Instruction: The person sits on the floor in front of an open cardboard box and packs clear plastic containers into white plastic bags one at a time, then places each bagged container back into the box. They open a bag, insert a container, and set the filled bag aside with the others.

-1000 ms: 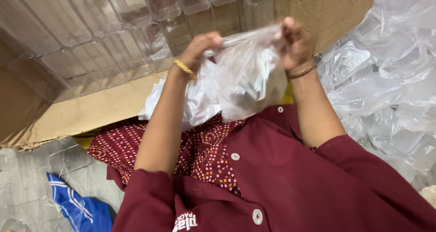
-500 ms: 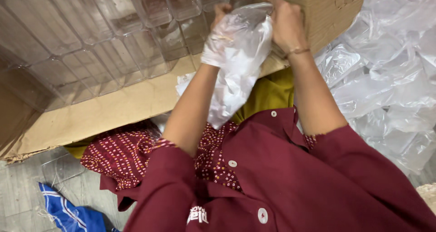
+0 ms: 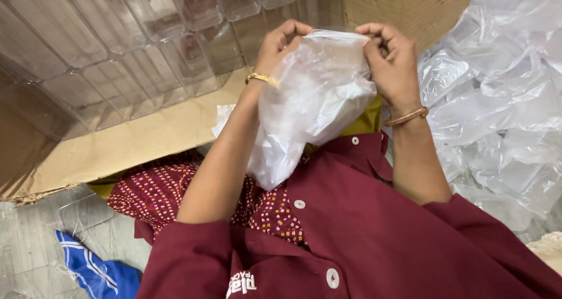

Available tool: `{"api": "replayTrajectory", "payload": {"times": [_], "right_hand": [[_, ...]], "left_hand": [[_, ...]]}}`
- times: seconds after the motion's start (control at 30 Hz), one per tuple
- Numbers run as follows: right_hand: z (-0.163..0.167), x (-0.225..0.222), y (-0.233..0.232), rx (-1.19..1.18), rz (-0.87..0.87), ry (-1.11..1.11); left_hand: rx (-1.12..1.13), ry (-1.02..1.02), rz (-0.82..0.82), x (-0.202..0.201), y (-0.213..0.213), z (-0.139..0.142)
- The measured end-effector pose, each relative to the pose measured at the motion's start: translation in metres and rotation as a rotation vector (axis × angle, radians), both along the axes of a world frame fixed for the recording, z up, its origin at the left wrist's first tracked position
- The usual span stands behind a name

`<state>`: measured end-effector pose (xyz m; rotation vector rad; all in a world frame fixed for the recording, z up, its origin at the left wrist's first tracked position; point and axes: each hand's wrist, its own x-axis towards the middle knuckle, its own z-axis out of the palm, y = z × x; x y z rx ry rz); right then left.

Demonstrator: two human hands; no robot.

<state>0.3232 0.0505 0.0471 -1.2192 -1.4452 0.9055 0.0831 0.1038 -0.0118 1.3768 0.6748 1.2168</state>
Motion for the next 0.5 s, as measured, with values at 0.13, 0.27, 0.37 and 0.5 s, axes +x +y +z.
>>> {"api": "replayTrajectory", "payload": {"times": [0.13,0.27,0.37,0.5], "right_hand": [[-0.005,-0.004,0.001,-0.151,0.025,0.341],[-0.008,-0.005,0.003,-0.244,0.059,0.455],[-0.007,-0.006,0.002,-0.257,0.055,0.433],[-0.008,-0.004,0.001,-0.246,0.047,0.366]], "left_hand": [[-0.198,-0.065,-0.015,0.001,-0.003,-0.006],[-0.174,-0.087,-0.094,-0.005,0.002,-0.011],[-0.105,-0.035,-0.077,-0.009,0.002,-0.013],[-0.036,0.012,-0.056,-0.010,0.002,-0.016]]}}
